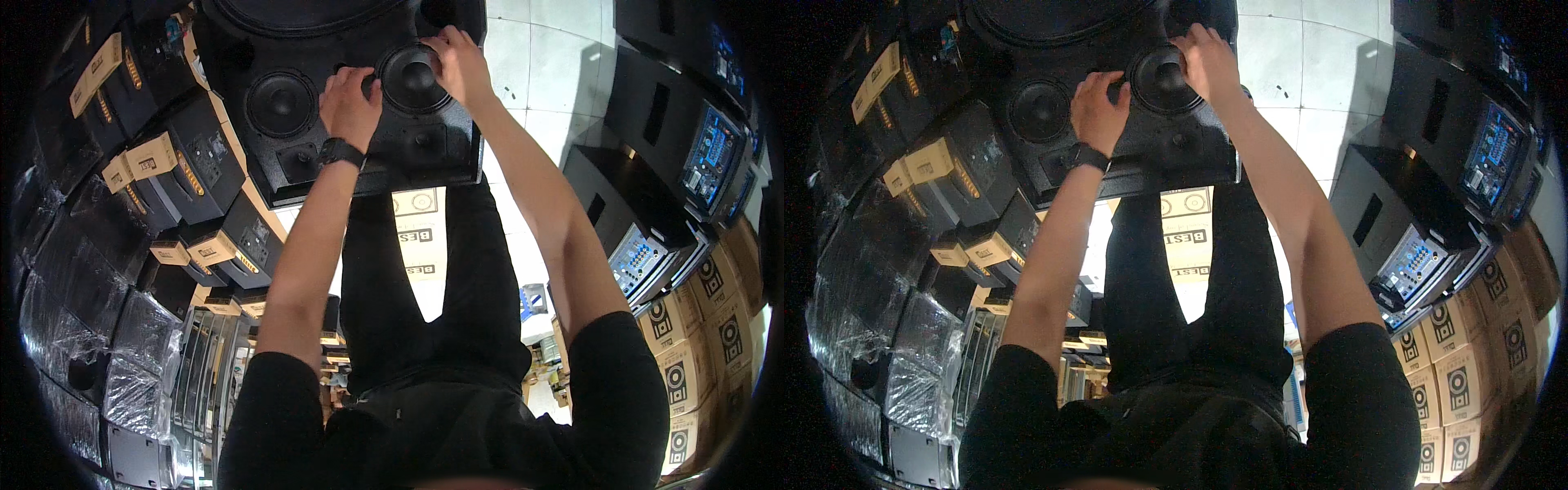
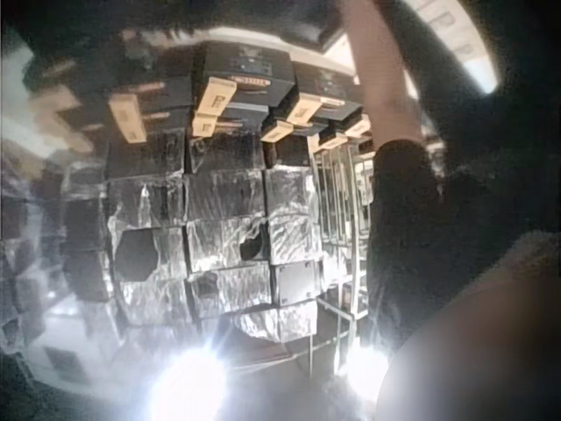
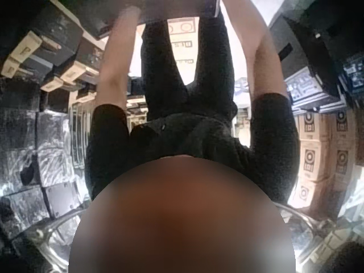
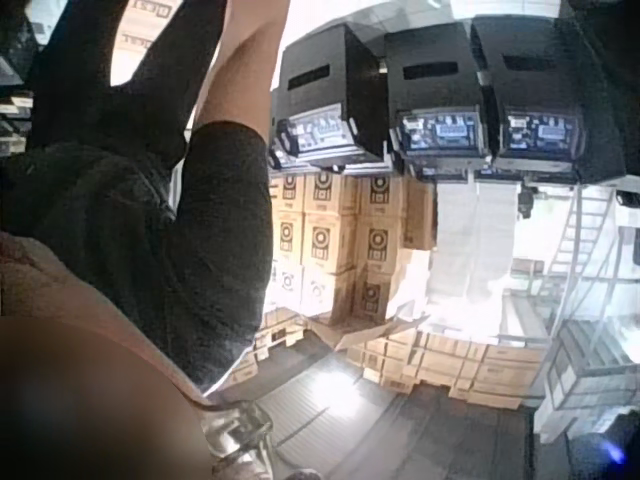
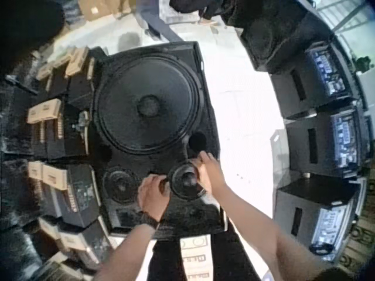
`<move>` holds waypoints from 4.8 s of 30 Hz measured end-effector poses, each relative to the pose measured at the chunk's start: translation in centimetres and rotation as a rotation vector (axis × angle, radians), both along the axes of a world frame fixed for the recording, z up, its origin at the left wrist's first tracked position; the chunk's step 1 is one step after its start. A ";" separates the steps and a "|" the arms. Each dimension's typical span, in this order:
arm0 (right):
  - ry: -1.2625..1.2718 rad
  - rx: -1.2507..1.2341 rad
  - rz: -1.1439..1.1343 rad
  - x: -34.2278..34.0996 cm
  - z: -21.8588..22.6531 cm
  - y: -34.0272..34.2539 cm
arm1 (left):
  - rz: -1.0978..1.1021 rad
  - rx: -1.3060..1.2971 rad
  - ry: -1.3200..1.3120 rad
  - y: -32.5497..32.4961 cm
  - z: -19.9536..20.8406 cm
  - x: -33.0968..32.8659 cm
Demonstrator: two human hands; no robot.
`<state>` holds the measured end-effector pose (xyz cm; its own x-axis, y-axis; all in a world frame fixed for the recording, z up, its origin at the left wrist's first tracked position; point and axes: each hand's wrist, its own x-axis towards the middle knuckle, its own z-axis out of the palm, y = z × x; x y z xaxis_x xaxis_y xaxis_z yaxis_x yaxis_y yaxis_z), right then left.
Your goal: The person unpacks a large cardboard box and removes a speaker enclosure. They lift and rotate the enclosure to inspect the speaker cones and then place it on the floor. The person continues to handle the speaker, checking the cones and positioning the unit.
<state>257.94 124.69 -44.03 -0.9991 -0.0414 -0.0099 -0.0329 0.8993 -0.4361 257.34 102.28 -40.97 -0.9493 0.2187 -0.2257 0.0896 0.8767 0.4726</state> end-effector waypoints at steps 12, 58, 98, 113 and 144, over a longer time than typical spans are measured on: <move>0.033 0.305 0.093 -2.1 -1.2 -0.2 | 0.078 0.045 0.125 1.2 -3.5 0.0; -0.188 0.420 -0.245 2.2 0.8 -0.8 | -1.132 -0.106 0.058 -0.3 -1.7 -4.9; 0.082 0.110 -0.190 1.3 -1.7 -0.2 | -0.768 0.013 -0.052 -0.9 -3.3 -0.2; -0.088 -0.170 -0.276 5.5 -0.5 2.0 | -0.422 0.015 0.155 -2.2 -2.1 -2.3; 0.020 0.060 -0.298 1.9 -1.5 0.3 | -0.153 -0.077 0.253 1.3 -4.8 -3.1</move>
